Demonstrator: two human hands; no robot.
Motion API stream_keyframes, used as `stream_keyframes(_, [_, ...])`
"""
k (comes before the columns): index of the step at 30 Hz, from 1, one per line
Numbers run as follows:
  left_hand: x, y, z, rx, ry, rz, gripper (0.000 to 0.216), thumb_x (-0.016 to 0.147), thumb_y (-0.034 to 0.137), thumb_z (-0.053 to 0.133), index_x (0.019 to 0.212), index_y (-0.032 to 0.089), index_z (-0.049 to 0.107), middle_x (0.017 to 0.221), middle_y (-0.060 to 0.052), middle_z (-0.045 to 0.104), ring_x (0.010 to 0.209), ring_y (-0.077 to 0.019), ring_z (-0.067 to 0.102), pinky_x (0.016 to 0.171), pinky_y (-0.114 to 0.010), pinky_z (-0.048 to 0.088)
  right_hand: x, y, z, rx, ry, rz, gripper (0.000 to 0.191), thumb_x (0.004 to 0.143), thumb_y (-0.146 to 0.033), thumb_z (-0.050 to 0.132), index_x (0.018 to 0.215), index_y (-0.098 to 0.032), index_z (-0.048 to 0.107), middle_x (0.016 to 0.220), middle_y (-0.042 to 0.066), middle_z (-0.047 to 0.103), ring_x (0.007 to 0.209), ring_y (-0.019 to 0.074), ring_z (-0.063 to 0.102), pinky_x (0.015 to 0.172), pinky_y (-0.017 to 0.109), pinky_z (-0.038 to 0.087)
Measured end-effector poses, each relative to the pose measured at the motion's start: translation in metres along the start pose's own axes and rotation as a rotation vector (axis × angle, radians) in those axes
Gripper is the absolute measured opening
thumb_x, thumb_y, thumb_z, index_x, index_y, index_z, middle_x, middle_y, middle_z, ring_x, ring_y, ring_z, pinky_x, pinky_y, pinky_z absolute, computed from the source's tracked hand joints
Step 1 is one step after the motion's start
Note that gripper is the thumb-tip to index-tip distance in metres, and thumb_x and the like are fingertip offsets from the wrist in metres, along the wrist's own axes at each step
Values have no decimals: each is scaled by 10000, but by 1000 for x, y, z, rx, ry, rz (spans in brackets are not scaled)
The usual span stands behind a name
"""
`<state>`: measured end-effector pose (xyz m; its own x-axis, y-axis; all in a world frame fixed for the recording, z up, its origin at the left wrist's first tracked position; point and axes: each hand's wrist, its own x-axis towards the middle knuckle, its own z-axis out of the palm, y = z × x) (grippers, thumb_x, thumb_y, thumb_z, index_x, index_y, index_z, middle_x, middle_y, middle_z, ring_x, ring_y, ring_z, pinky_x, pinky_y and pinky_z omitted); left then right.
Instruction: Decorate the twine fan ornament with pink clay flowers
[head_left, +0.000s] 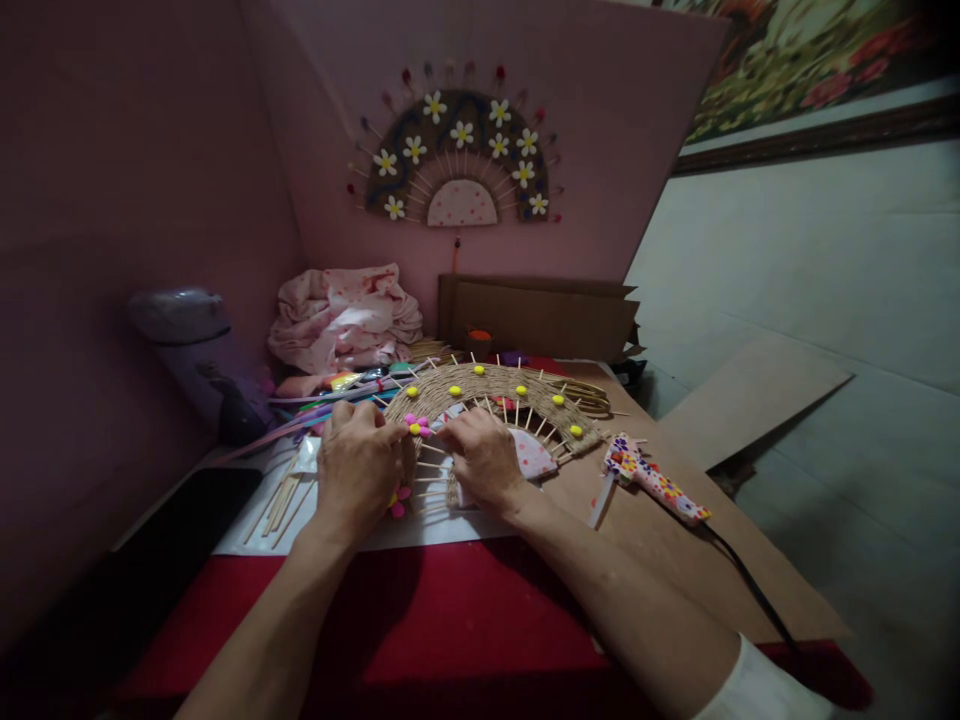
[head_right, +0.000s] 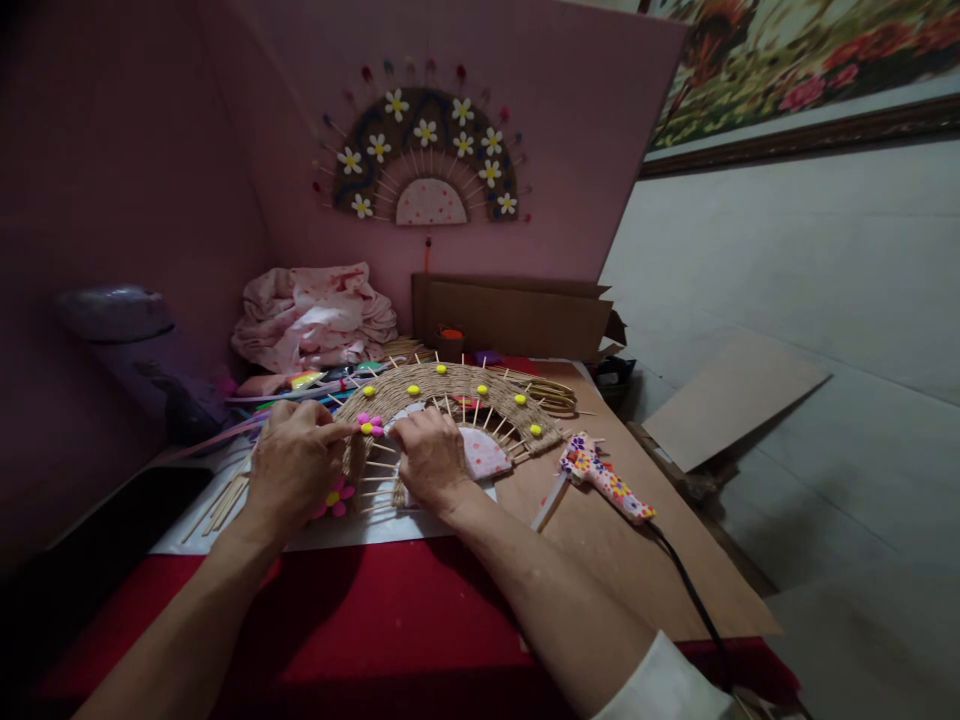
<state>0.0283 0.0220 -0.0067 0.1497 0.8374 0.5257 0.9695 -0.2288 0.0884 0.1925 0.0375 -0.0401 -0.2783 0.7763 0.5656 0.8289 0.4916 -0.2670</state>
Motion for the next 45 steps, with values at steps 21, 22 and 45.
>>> stream_keyframes(21, [-3, 7, -6, 160, 72, 60, 238, 819, 267, 513, 786, 261, 749, 788, -109, 577, 833, -285, 425, 669, -364, 304, -1, 1, 1, 23, 28, -9, 187, 798, -75, 522, 832, -198, 658, 825, 44, 646, 830, 191, 494, 714, 301, 336])
stream_keyframes(22, [-3, 6, -5, 150, 104, 45, 230, 814, 258, 519, 823, 269, 749, 791, -106, 580, 831, -284, 422, 667, -362, 302, 0, 1, 1, 24, 37, -6, 185, 799, -74, 521, 822, -197, 657, 818, 42, 645, 825, 190, 495, 712, 299, 336])
stream_keyframes(45, [1, 5, 2, 88, 114, 77, 252, 800, 270, 522, 946, 284, 728, 868, -108, 580, 851, -284, 418, 696, -373, 325, -1, 3, 2, 11, 54, -14, 176, 784, -71, 534, 797, -195, 658, 799, 39, 650, 821, 192, 509, 706, 294, 342])
